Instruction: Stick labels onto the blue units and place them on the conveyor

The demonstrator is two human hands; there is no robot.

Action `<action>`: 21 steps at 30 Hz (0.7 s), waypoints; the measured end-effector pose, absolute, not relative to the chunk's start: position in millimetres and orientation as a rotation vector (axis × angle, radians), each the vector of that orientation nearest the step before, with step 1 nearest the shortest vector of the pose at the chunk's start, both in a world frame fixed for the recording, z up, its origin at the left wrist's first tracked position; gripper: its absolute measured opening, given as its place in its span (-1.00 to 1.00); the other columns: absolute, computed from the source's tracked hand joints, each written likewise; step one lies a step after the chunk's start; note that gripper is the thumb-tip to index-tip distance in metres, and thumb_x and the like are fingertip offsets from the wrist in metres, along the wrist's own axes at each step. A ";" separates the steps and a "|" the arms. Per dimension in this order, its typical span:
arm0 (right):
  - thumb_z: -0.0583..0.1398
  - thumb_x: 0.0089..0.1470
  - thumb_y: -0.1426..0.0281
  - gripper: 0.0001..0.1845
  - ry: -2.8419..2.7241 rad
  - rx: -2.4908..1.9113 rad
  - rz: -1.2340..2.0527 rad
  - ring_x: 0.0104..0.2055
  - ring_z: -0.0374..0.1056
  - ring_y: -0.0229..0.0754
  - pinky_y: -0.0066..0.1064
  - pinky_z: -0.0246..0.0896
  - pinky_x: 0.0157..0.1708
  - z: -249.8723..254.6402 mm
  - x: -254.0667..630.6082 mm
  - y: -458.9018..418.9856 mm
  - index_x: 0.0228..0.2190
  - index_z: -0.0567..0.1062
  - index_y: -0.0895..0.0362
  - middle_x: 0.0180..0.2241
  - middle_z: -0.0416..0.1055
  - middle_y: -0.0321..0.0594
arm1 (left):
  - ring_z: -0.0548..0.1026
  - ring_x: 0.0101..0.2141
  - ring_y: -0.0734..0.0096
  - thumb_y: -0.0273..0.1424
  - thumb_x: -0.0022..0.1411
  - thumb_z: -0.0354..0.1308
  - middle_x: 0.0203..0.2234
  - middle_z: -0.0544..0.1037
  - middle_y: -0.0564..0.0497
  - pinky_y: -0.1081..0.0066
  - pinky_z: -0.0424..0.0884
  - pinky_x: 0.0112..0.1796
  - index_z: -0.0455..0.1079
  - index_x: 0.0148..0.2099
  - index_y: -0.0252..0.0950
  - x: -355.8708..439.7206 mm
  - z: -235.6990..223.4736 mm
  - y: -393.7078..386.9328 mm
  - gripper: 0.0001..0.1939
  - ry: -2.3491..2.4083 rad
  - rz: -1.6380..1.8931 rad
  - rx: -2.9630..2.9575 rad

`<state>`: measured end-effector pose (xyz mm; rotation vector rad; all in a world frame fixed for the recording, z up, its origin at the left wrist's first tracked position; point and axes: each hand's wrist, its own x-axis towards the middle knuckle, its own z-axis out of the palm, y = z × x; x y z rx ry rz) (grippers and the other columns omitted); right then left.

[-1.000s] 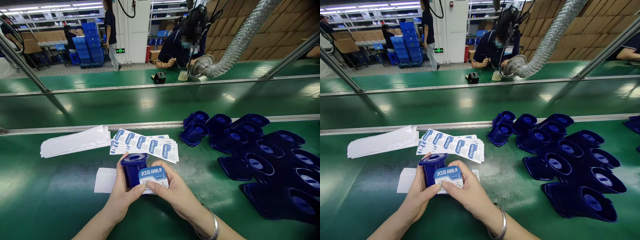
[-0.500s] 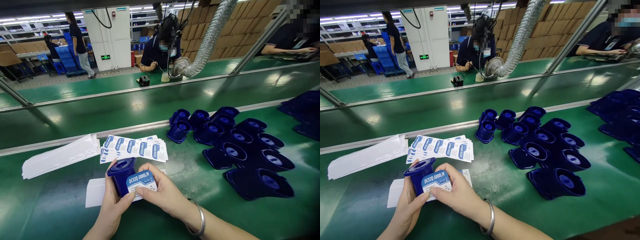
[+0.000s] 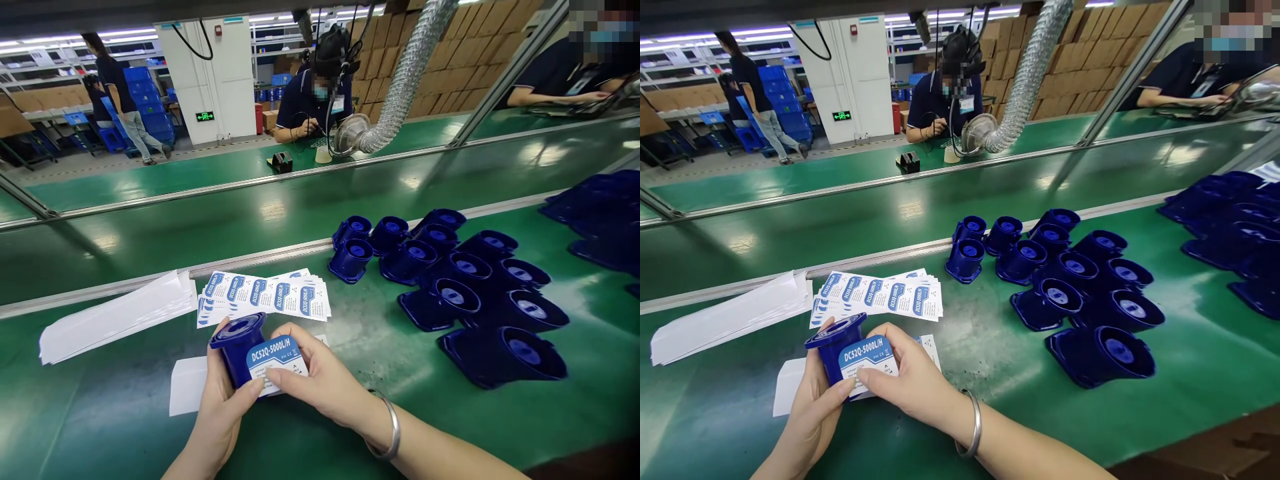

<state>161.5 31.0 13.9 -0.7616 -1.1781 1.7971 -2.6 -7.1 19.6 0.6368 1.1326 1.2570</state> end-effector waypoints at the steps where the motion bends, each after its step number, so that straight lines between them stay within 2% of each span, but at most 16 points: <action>1: 0.41 0.09 0.22 -0.59 -1.179 -0.758 1.800 -0.36 0.23 -0.27 -0.48 0.15 -0.35 13.8 161.4 31.1 -0.20 0.36 0.12 -0.36 0.34 -0.35 | 0.27 0.27 -0.12 -0.29 0.07 0.42 0.36 0.21 -0.09 0.03 0.32 0.18 -0.08 0.44 0.05 -2.7 20.0 -7.1 0.02 1.129 1.253 0.635; 7: 0.40 0.12 0.17 -0.57 -1.196 -0.772 1.815 -0.34 0.23 -0.26 -0.47 0.15 -0.32 9.7 163.7 29.0 -0.18 0.34 0.10 -0.35 0.34 -0.34 | 0.30 0.25 -0.09 -0.30 0.07 0.43 0.30 0.28 -0.11 0.04 0.29 0.19 -0.05 0.42 0.01 -2.7 18.3 -9.0 0.00 1.082 1.280 0.690; 13: 0.38 0.17 0.13 -0.57 -1.232 -0.793 1.881 -0.37 0.20 -0.25 -0.47 0.11 -0.34 7.7 171.9 25.9 -0.15 0.31 0.06 -0.38 0.31 -0.34 | 0.40 0.17 -0.02 -0.30 0.09 0.42 0.25 0.33 -0.15 0.07 0.36 0.14 -0.05 0.39 -0.03 1.2 15.4 -15.5 -0.04 0.995 1.330 0.750; 21: 0.36 0.15 0.07 -0.60 -1.307 -0.884 1.827 -0.38 0.18 -0.21 -0.45 0.09 -0.38 18.2 179.5 20.6 -0.22 0.38 0.06 -0.36 0.30 -0.29 | 0.33 0.23 -0.03 -0.33 0.21 0.33 0.27 0.28 -0.18 0.01 0.24 0.22 -0.23 0.41 -0.02 -0.7 7.7 -21.5 -0.06 0.861 1.304 0.916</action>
